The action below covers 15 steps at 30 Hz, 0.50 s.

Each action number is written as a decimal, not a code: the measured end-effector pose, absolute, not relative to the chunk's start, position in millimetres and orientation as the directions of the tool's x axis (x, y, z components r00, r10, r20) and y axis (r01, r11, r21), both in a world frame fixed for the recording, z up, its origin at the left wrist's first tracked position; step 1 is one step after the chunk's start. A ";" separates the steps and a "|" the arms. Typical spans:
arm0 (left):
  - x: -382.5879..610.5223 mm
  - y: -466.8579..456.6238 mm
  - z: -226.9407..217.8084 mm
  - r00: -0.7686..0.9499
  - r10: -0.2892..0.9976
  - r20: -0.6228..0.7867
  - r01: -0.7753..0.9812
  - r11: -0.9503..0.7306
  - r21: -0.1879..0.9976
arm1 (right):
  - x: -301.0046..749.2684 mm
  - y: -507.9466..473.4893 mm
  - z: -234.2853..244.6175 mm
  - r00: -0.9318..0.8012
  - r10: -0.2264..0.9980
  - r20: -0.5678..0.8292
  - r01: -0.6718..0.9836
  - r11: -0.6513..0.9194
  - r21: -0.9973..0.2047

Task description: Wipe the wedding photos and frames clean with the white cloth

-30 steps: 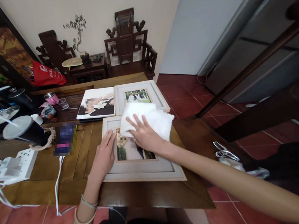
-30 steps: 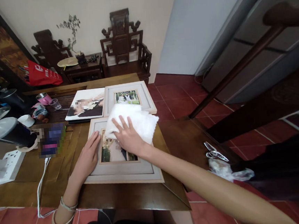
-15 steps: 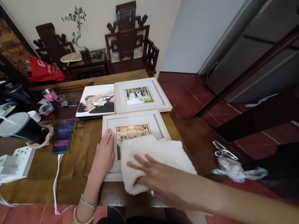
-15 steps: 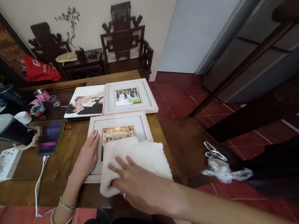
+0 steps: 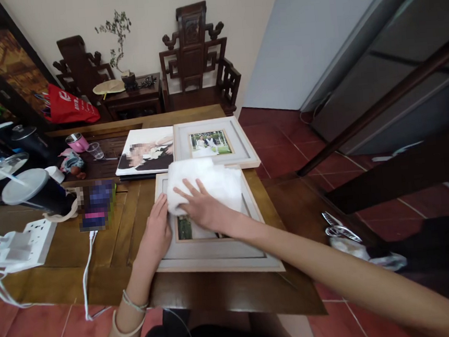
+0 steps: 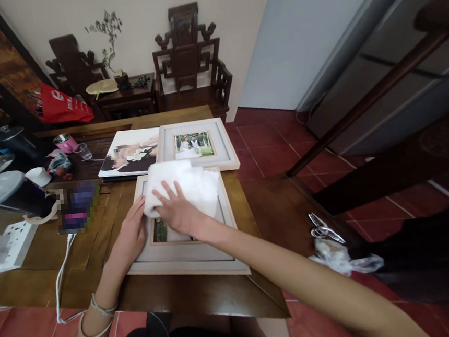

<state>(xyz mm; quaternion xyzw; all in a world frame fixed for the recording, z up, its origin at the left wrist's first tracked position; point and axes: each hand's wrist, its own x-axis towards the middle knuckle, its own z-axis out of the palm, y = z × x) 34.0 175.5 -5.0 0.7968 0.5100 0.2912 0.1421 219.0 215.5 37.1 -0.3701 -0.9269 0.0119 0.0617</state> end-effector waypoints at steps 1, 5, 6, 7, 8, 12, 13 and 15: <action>34.0 175.8 -5.1 0.310 0.898 0.312 0.733 -0.435 0.522 | 220.1 208.1 37.6 -0.736 0.673 0.070 0.668 0.739 -0.090; 35.4 175.2 -2.8 0.317 0.917 0.242 0.772 -0.398 0.496 | 235.3 164.0 54.9 -0.829 0.554 -0.079 0.553 0.789 -0.267; 36.0 174.7 -1.8 0.321 0.918 0.234 0.779 -0.396 0.486 | 240.6 151.9 62.9 -0.846 0.524 -0.098 0.525 0.790 -0.316; 36.6 174.2 -0.8 0.326 0.917 0.232 0.784 -0.399 0.476 | 246.1 140.6 71.2 -0.859 0.499 -0.113 0.503 0.784 -0.363; 37.1 173.8 0.2 0.331 0.915 0.232 0.787 -0.404 0.467 | 251.6 130.8 79.1 -0.868 0.480 -0.129 0.488 0.773 -0.406; 38.2 172.4 3.4 0.357 0.909 0.216 0.791 -0.417 0.447 | 272.9 115.7 90.3 -0.869 0.479 -0.123 0.471 0.725 -0.503; 38.2 172.2 3.7 0.366 0.908 0.203 0.792 -0.419 0.445 | 277.1 119.0 86.6 -0.863 0.498 -0.089 0.470 0.724 -0.505; 37.6 171.8 3.7 0.379 0.908 0.177 0.795 -0.418 0.440 | 282.2 133.8 74.8 -0.825 0.565 0.020 0.487 0.728 -0.483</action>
